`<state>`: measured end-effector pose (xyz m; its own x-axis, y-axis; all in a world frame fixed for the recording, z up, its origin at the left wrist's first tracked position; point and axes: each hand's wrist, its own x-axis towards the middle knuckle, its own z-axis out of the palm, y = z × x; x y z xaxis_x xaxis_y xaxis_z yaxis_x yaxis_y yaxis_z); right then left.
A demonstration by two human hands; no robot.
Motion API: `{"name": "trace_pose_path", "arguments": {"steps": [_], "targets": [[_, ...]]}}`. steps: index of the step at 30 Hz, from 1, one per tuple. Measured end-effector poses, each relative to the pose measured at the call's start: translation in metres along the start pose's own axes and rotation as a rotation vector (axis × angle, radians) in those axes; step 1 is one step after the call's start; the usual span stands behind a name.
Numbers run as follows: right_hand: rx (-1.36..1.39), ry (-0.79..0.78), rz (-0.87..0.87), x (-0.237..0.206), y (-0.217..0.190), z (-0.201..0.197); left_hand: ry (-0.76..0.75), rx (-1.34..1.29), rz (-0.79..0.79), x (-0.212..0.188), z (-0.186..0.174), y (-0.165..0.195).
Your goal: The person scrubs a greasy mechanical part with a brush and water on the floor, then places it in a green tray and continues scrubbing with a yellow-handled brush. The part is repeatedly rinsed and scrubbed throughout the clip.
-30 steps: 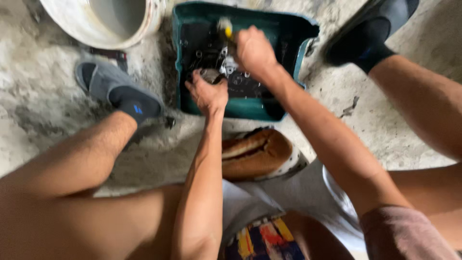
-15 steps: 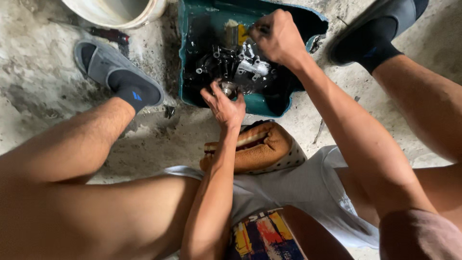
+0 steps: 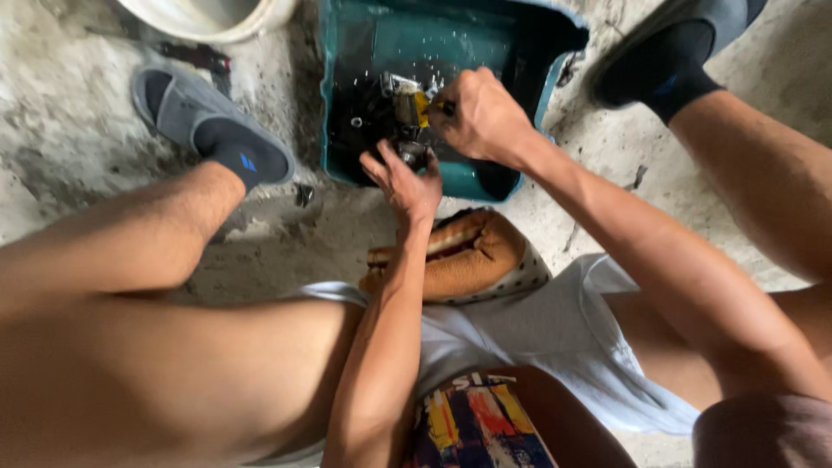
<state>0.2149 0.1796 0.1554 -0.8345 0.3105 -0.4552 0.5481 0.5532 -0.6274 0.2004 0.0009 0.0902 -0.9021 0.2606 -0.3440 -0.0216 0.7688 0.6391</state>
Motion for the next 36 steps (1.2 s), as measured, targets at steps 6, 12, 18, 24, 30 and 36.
{"name": "trace_pose_path", "arguments": {"steps": [6,12,18,24,30,36], "targets": [[-0.049,0.088,-0.035,0.0,-0.013,-0.004,-0.016,0.054,0.069,-0.001,0.003,-0.006],[0.005,-0.032,-0.107,-0.007,-0.036,-0.005,-0.025,0.077,0.081,-0.003,0.006,-0.011],[-0.01,0.209,-0.239,-0.007,-0.04,-0.009,-0.004,0.056,0.114,-0.001,0.005,-0.013],[-0.039,0.056,-0.201,-0.005,-0.036,-0.005,0.014,0.077,0.121,-0.003,0.002,-0.01],[0.046,0.12,-0.191,-0.003,-0.004,-0.024,-0.02,-0.008,0.063,-0.004,-0.002,-0.006],[0.228,0.129,0.128,-0.01,0.039,-0.048,0.119,-0.223,-0.034,-0.01,0.0,-0.002]]}}
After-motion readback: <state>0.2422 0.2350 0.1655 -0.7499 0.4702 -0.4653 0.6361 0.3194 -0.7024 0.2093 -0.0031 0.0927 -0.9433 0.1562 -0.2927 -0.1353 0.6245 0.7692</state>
